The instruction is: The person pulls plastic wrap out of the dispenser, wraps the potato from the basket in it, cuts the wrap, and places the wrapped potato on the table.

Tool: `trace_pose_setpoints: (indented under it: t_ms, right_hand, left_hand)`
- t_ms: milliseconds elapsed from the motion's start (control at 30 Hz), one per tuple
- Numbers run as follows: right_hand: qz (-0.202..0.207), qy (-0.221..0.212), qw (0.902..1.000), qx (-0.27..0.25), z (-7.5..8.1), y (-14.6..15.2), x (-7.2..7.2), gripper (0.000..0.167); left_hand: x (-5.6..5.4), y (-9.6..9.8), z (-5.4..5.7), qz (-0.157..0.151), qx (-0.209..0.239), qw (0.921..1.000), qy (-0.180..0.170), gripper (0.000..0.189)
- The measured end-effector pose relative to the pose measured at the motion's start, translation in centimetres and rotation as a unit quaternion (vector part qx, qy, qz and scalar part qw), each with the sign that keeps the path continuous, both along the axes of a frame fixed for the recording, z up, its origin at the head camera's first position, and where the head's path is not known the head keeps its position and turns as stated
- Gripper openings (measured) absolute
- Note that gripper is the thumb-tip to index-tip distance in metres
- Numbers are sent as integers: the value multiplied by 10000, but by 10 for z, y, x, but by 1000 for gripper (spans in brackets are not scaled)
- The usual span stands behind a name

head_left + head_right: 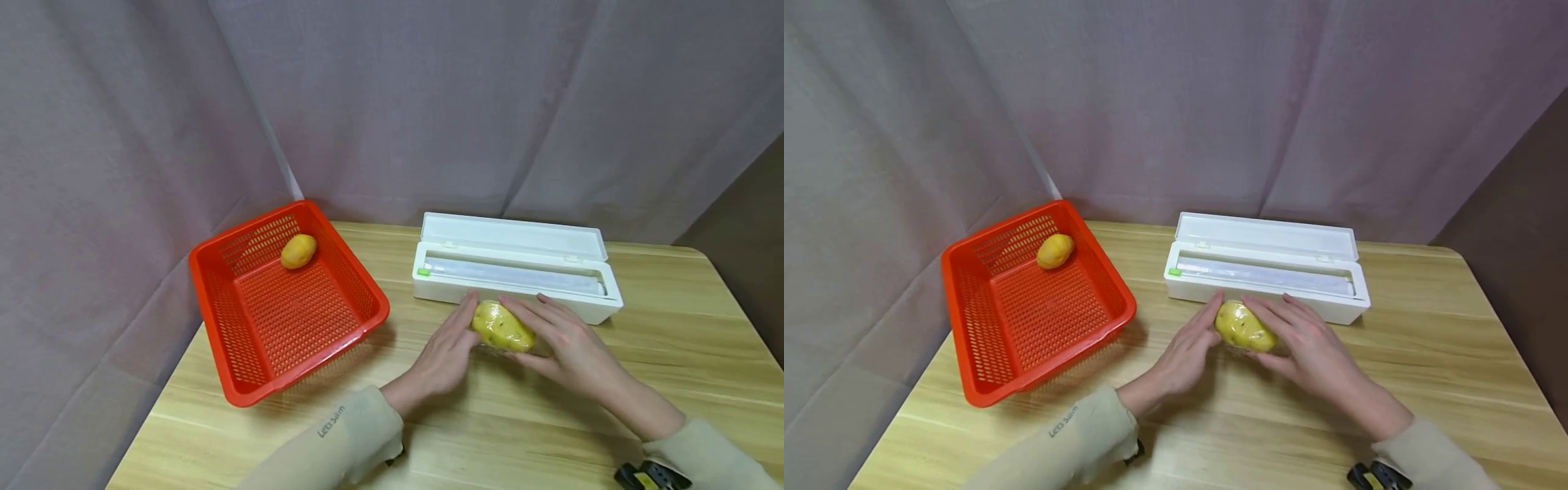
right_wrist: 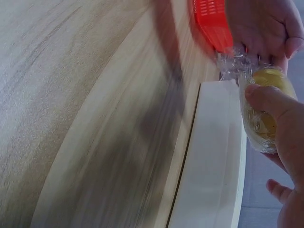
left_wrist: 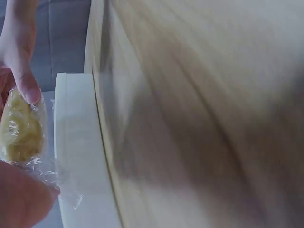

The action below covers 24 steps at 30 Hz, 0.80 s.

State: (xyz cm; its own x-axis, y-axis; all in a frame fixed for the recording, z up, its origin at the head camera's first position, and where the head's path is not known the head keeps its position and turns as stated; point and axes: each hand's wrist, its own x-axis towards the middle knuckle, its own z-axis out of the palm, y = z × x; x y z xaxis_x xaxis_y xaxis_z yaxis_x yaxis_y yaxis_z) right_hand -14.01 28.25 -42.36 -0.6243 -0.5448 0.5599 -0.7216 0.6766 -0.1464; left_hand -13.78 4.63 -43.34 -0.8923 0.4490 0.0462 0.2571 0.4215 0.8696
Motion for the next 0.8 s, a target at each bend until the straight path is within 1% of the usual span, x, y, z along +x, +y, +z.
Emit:
trace_pose_setpoints:
  t_ms: [67,133,200,267,333,367,433,600,667,700,733,800]
  right_hand:
    - [13,-24,10000,-56,-1,0,-1,80]
    - [16,-43,10000,-88,-1,-1,-1,79]
    - [19,-81,9999,-101,0,-1,-2,79]
    - [17,-123,9998,-128,0,-2,-3,79]
    - [6,-150,9998,-158,1,-2,-4,79]
    - [10,-153,9997,-189,1,-2,-5,78]
    - [-7,-143,9997,-219,2,-2,-5,79]
    - [29,-146,9996,-238,4,-7,-5,78]
    - [54,-157,9995,-287,4,-9,-5,77]
    - [55,-150,9994,-311,4,-10,-5,77]
    - [52,-135,9993,-337,3,-11,-5,77]
    - [18,-106,9992,-377,3,-12,-6,77]
  left_hand:
    - [-1,2,-2,91,316,9992,-237,71]
    - [-1,3,-4,191,719,9959,-516,73]
    - [-2,3,-5,332,1177,9895,-775,73]
    - [-3,1,-4,534,1599,9813,-924,71]
    - [-4,-1,-3,717,1933,9735,-986,69]
    - [-4,-1,-3,762,2084,9701,-988,68]
    - [-4,0,-2,803,2290,9643,-1057,66]
    - [-2,7,-2,733,2780,9462,-1483,66]
    - [-2,11,-3,765,2940,9401,-1547,66]
    - [-1,13,-3,798,3045,9363,-1558,67]
    - [-1,14,-3,844,3200,9294,-1635,66]
    - [-2,17,-3,940,3627,9094,-1804,66]
